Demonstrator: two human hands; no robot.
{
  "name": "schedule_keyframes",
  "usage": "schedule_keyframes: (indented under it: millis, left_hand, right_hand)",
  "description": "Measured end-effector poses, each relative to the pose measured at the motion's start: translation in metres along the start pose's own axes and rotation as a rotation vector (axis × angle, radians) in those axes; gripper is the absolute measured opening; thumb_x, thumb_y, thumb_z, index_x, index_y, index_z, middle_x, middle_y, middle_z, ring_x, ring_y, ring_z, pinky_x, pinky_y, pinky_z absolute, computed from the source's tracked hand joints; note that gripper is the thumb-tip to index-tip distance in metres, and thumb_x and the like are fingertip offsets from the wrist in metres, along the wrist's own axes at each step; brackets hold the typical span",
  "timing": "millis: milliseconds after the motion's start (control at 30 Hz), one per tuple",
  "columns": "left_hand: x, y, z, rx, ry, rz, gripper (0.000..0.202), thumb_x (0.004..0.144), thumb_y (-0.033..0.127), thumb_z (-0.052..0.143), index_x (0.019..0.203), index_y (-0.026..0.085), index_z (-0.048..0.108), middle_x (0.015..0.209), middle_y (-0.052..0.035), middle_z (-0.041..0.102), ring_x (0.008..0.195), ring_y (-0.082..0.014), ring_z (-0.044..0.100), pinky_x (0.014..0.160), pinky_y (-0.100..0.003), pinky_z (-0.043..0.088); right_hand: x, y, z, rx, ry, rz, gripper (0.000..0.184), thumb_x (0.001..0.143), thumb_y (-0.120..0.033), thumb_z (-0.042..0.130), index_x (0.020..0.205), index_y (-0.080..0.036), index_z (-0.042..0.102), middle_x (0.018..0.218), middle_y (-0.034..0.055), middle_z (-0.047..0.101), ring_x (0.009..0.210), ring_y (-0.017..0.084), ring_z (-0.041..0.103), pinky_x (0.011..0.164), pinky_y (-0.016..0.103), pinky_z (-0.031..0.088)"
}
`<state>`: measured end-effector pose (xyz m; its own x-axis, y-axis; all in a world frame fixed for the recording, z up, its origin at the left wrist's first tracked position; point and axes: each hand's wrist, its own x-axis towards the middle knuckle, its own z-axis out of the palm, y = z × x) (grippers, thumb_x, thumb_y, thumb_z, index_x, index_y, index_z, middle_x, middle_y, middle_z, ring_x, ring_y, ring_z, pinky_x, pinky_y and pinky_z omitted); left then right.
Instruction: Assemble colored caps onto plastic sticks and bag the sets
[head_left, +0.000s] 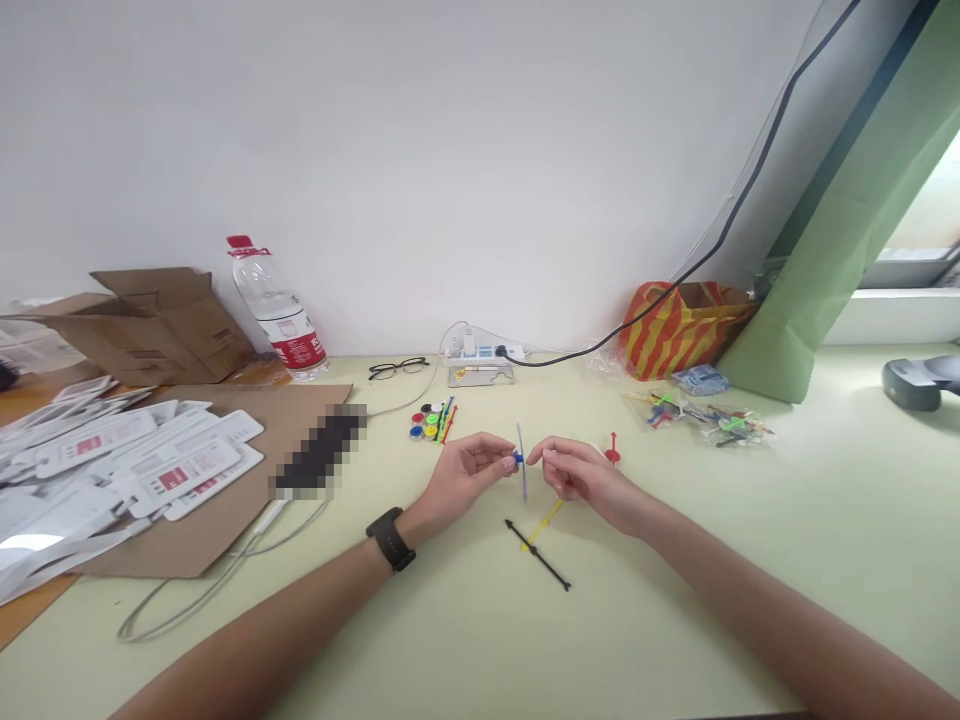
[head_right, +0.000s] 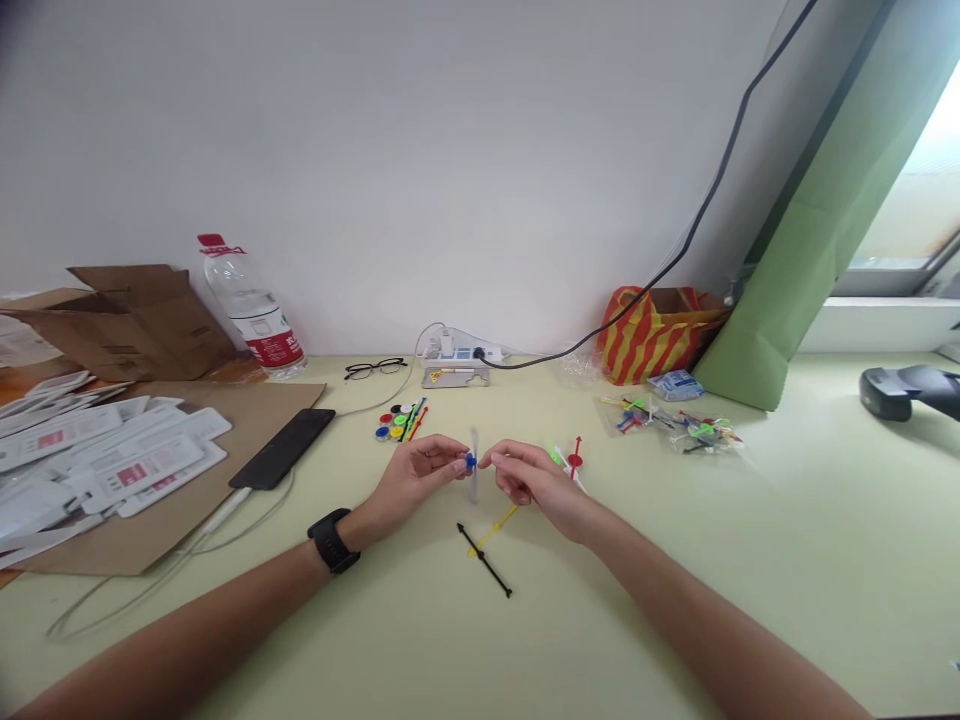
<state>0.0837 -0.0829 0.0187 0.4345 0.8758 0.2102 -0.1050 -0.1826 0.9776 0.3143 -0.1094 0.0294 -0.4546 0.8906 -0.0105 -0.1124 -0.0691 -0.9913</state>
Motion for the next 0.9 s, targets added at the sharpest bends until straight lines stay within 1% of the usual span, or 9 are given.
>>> schedule_keyframes:
  millis: [300, 400, 467, 567, 700, 767, 800, 833, 900]
  left_hand:
    - [0.0002, -0.0044, -0.0022, -0.012, -0.012, 0.026, 0.024, 0.087, 0.031, 0.08, 0.104, 0.016, 0.072, 0.098, -0.0079, 0.074, 0.089, -0.0178, 0.071, 0.087, -0.033, 0.058]
    - [0.0004, -0.0048, -0.0014, -0.026, -0.007, 0.026, 0.025, 0.086, 0.032, 0.08, 0.104, 0.016, 0.072, 0.098, -0.0081, 0.074, 0.09, -0.0182, 0.071, 0.086, -0.033, 0.058]
    - [0.0004, -0.0044, -0.0005, -0.035, -0.004, 0.025, 0.025, 0.086, 0.032, 0.08, 0.103, 0.016, 0.072, 0.097, -0.0081, 0.074, 0.09, -0.0182, 0.071, 0.086, -0.033, 0.058]
    - [0.0004, -0.0036, 0.0005, -0.036, 0.014, 0.03, 0.024, 0.085, 0.032, 0.081, 0.1, 0.015, 0.071, 0.095, -0.0079, 0.075, 0.088, -0.0179, 0.071, 0.084, -0.033, 0.058]
    - [0.0005, -0.004, 0.0002, -0.02, 0.046, 0.04, 0.025, 0.084, 0.032, 0.082, 0.099, 0.016, 0.071, 0.094, -0.0077, 0.075, 0.088, -0.018, 0.071, 0.083, -0.032, 0.058]
    - [0.0007, -0.0046, -0.0002, -0.014, 0.058, 0.042, 0.024, 0.084, 0.032, 0.082, 0.098, 0.016, 0.071, 0.094, -0.0075, 0.074, 0.089, -0.0183, 0.071, 0.083, -0.032, 0.058]
    - [0.0008, -0.0048, -0.0004, -0.006, 0.067, 0.045, 0.024, 0.084, 0.032, 0.082, 0.098, 0.016, 0.071, 0.093, -0.0074, 0.074, 0.089, -0.0184, 0.071, 0.083, -0.032, 0.058]
    - [0.0009, -0.0049, -0.0005, 0.005, 0.078, 0.049, 0.024, 0.083, 0.032, 0.083, 0.098, 0.016, 0.072, 0.093, -0.0074, 0.074, 0.089, -0.0182, 0.071, 0.084, -0.032, 0.058]
    - [0.0012, -0.0048, -0.0006, 0.027, 0.097, 0.061, 0.025, 0.083, 0.032, 0.083, 0.099, 0.016, 0.072, 0.093, -0.0074, 0.074, 0.088, -0.0178, 0.07, 0.084, -0.031, 0.058]
  right_hand:
    - [-0.0018, 0.0006, 0.0027, -0.063, -0.036, 0.011, 0.03, 0.095, -0.052, 0.063, 0.099, -0.023, 0.068, 0.073, -0.002, 0.044, 0.061, 0.012, 0.034, 0.059, 0.029, 0.026]
    - [-0.0012, -0.0002, 0.0023, -0.054, 0.026, -0.011, 0.03, 0.094, -0.051, 0.065, 0.101, -0.022, 0.069, 0.071, -0.0027, 0.043, 0.061, 0.012, 0.033, 0.058, 0.03, 0.024]
    - [-0.0001, -0.0006, 0.0005, -0.008, 0.144, -0.042, 0.032, 0.092, -0.049, 0.066, 0.112, -0.025, 0.067, 0.071, -0.0035, 0.044, 0.06, 0.012, 0.032, 0.058, 0.029, 0.024]
    - [0.0021, 0.0003, -0.0029, 0.08, 0.314, -0.053, 0.052, 0.09, -0.049, 0.068, 0.137, -0.032, 0.053, 0.073, -0.0048, 0.048, 0.06, 0.013, 0.035, 0.058, 0.029, 0.027]
    - [0.0036, 0.0043, -0.0024, 0.143, 0.329, -0.03, 0.071, 0.089, -0.049, 0.07, 0.15, -0.038, 0.037, 0.075, -0.0053, 0.052, 0.059, 0.014, 0.039, 0.059, 0.029, 0.031]
    - [0.0022, 0.0045, -0.0004, 0.145, 0.24, 0.009, 0.052, 0.09, -0.052, 0.067, 0.137, -0.036, 0.052, 0.077, -0.0041, 0.053, 0.06, 0.014, 0.039, 0.06, 0.03, 0.031]
    - [0.0009, 0.0036, 0.0004, 0.13, 0.148, 0.051, 0.038, 0.093, -0.056, 0.062, 0.122, -0.031, 0.063, 0.076, -0.0029, 0.053, 0.06, 0.014, 0.038, 0.06, 0.03, 0.03]
    - [-0.0007, 0.002, 0.0007, 0.11, 0.034, 0.094, 0.038, 0.096, -0.06, 0.055, 0.1, -0.025, 0.069, 0.073, -0.0015, 0.051, 0.06, 0.014, 0.037, 0.061, 0.031, 0.03]
    - [-0.0038, -0.0023, 0.0002, 0.072, -0.189, 0.152, 0.063, 0.1, -0.064, 0.041, 0.062, -0.019, 0.06, 0.065, 0.0002, 0.044, 0.059, 0.014, 0.034, 0.061, 0.033, 0.028]
